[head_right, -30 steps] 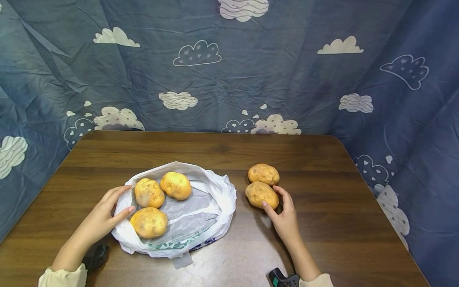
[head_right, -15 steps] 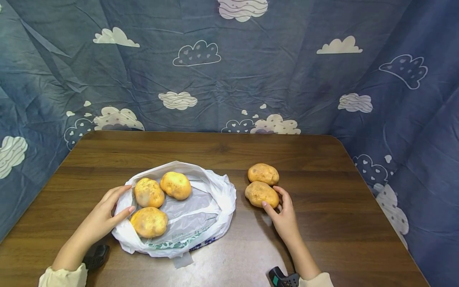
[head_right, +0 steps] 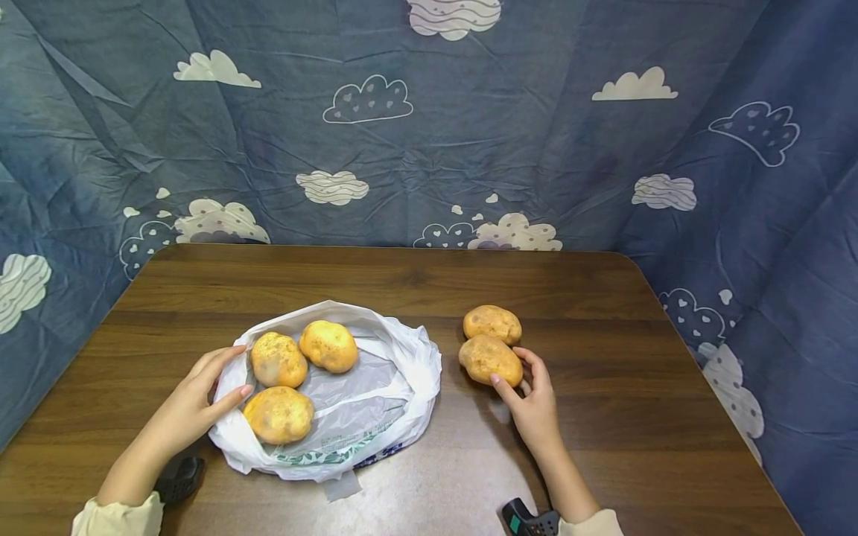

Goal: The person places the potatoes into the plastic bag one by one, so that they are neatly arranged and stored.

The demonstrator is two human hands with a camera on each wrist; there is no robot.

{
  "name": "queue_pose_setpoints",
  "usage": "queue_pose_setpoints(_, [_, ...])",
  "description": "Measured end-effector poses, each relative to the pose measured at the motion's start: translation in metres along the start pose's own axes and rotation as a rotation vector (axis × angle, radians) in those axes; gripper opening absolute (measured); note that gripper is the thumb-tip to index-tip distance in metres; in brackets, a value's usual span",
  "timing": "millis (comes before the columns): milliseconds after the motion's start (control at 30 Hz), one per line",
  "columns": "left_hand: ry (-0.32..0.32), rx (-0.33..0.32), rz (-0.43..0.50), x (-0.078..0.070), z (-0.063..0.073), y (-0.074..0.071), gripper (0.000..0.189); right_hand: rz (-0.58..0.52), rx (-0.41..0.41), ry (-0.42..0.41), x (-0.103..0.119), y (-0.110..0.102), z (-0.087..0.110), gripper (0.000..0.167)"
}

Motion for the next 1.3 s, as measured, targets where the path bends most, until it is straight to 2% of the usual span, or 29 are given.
queue_pose_setpoints(533, [-0.019,0.01,0.004,0.0,0.001,-0.001,0.055,-0.098,-0.108,-0.037,0.009,0.008,0.002,0.05])
queue_pose_setpoints(767, [-0.027,0.018,-0.006,-0.001,0.001,0.0,0.056,-0.144,-0.081,-0.088,0.018,0.02,0.006,0.053])
queue_pose_setpoints(1033, [-0.02,0.008,-0.006,-0.001,0.0,0.0,0.055,-0.155,-0.017,-0.206,0.029,0.036,0.011,0.057])
queue_pose_setpoints(1300, [-0.034,0.015,-0.009,0.002,0.0,0.001,0.056,-0.143,0.013,-0.238,0.044,0.058,0.012,0.06])
Point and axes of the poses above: each hand's wrist, its own z-axis away from the middle knuckle, its own y-axis out of the palm, x = y × z, the point moved 1 cm from there along -z, towards the middle knuckle, and after that the axes turned 3 degrees about -y, right-handed, at the moved point
